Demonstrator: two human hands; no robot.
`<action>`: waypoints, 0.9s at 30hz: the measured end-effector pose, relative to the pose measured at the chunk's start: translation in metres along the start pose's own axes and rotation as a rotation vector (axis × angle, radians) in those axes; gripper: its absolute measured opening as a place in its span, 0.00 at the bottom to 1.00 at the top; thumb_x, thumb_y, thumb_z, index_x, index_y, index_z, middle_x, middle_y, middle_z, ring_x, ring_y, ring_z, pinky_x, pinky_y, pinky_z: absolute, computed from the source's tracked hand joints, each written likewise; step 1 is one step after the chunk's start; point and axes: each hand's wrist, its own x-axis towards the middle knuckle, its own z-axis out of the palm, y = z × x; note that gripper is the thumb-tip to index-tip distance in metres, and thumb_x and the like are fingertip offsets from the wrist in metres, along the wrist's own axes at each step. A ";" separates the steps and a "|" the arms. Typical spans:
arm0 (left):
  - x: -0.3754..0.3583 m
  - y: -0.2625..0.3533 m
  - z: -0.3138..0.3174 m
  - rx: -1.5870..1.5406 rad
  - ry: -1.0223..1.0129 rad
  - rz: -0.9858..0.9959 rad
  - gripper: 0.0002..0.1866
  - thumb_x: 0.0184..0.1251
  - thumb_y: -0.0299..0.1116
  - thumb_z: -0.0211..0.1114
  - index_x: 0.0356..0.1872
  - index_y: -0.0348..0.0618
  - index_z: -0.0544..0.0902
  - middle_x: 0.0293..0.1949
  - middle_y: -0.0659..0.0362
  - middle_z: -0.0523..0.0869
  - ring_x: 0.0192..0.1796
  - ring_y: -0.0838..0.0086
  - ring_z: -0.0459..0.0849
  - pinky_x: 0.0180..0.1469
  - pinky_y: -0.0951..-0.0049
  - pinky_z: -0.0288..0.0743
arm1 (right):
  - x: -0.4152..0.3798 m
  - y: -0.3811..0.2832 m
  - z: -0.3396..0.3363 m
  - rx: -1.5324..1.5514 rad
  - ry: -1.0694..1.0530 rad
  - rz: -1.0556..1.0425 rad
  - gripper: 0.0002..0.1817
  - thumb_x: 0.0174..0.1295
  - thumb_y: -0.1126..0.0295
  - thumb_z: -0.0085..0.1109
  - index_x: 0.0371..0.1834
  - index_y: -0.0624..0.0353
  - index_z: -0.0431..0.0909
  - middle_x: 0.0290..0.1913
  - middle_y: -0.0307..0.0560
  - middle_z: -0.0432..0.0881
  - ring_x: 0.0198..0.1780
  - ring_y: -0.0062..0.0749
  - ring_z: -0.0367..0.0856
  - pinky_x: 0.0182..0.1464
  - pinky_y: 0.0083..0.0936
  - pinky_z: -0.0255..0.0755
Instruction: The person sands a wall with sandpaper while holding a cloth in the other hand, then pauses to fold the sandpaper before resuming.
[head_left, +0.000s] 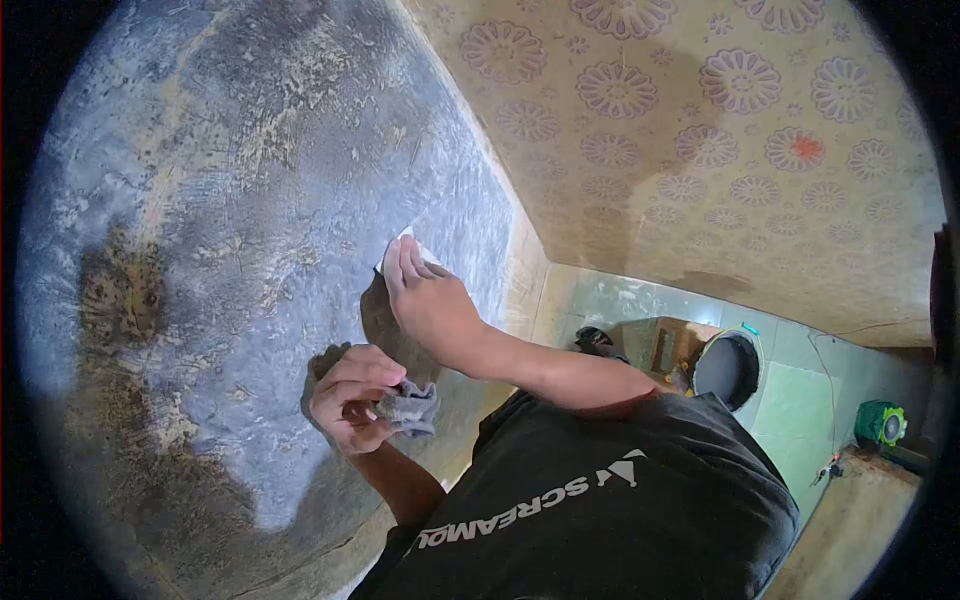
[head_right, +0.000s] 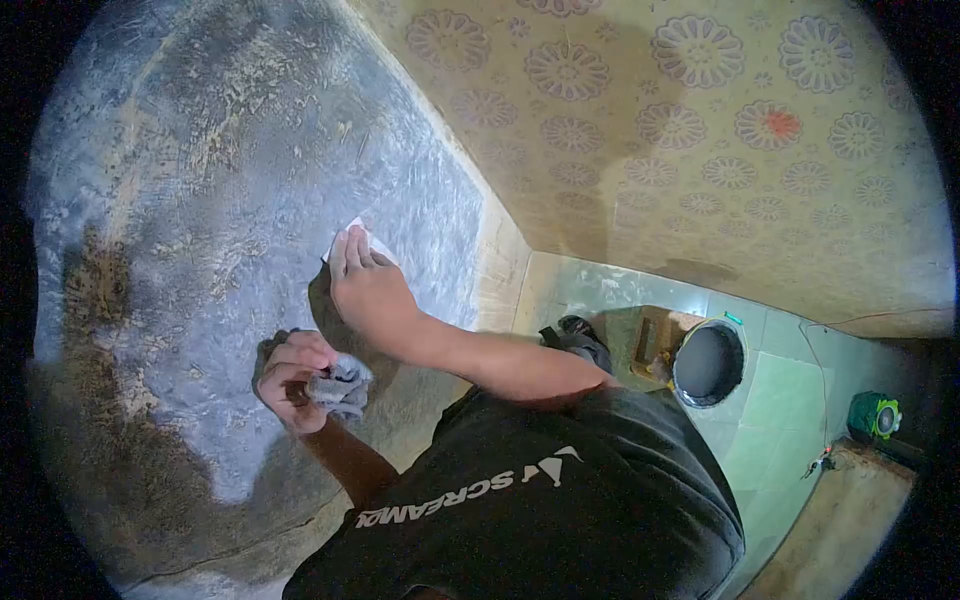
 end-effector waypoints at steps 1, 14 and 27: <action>0.001 -0.001 -0.001 -0.005 0.004 0.003 0.20 0.55 0.39 0.77 0.35 0.29 0.82 0.41 0.45 0.86 0.40 0.56 0.86 0.41 0.60 0.78 | 0.000 0.008 0.004 -0.006 -0.003 -0.003 0.31 0.57 0.76 0.52 0.62 0.88 0.63 0.59 0.82 0.75 0.41 0.55 0.87 0.42 0.41 0.82; -0.007 0.001 0.006 -0.083 0.118 0.106 0.20 0.52 0.38 0.78 0.38 0.31 0.84 0.36 0.50 0.86 0.35 0.57 0.85 0.37 0.60 0.74 | 0.009 0.031 0.010 -0.106 -0.360 0.263 0.27 0.56 0.74 0.55 0.55 0.89 0.70 0.47 0.78 0.82 0.31 0.45 0.87 0.32 0.34 0.81; 0.007 -0.002 0.007 -0.005 0.092 0.071 0.18 0.55 0.39 0.76 0.35 0.35 0.82 0.35 0.52 0.86 0.34 0.59 0.85 0.38 0.61 0.74 | 0.011 0.008 -0.001 -0.099 0.010 -0.046 0.30 0.53 0.73 0.58 0.56 0.89 0.70 0.51 0.82 0.80 0.39 0.50 0.89 0.32 0.32 0.81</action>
